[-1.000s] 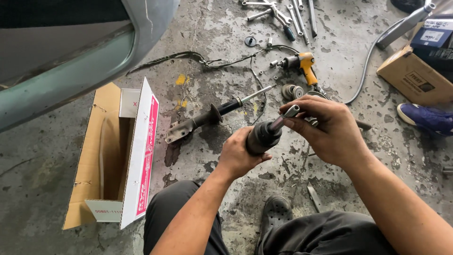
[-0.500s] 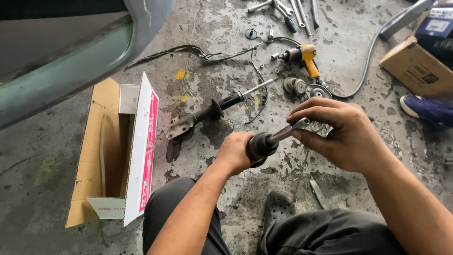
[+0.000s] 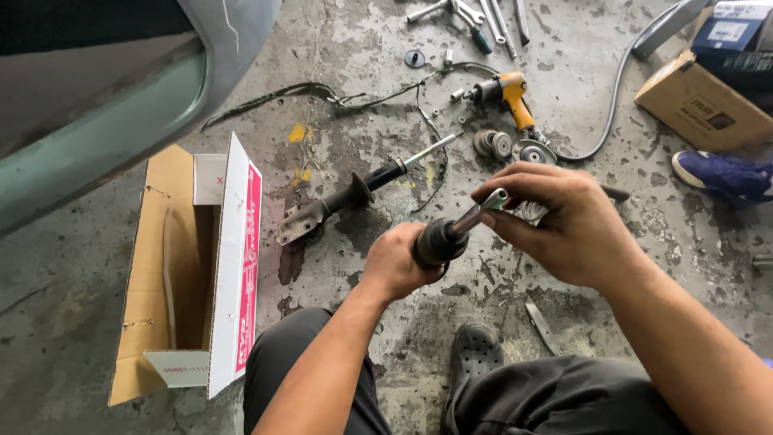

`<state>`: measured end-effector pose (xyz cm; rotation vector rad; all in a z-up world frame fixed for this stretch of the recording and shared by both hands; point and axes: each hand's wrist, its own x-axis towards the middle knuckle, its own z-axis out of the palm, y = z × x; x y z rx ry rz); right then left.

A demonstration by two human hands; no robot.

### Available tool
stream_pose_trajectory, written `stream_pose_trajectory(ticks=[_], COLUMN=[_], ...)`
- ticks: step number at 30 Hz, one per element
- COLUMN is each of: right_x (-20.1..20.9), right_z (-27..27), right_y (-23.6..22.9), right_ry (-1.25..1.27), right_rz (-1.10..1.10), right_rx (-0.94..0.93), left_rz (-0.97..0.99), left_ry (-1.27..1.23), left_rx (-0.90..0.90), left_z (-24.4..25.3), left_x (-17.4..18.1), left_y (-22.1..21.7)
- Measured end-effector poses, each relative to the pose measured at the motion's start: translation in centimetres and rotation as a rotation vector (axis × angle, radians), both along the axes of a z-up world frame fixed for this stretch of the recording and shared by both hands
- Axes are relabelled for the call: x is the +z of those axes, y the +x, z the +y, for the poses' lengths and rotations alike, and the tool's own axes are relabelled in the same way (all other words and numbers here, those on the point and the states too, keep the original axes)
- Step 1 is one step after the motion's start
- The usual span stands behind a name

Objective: Assembling and applying lubricant to automotive shock absorber/strut components in a garage.

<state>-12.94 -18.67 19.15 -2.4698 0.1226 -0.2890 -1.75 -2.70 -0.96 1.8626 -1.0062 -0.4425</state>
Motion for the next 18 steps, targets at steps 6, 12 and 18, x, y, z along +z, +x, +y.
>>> stream_pose_trajectory(ticks=[6,12,18], right_x=[0.0,-0.6,-0.9], right_z=[-0.2,-0.6,-1.2], right_y=[-0.1,-0.2,-0.6], right_ry=[-0.034,0.022,0.129], right_rz=[0.002,0.006,0.09], right_rx=[0.009,0.022,-0.004], left_rz=[-0.102,-0.009,0.168], left_ry=[-0.095,-0.214,-0.21], left_rx=[0.008,-0.006,-0.047], left_z=[0.0,0.1,0.1], left_x=[1.9,2.1,2.7], left_y=[0.0,-0.3,-0.8])
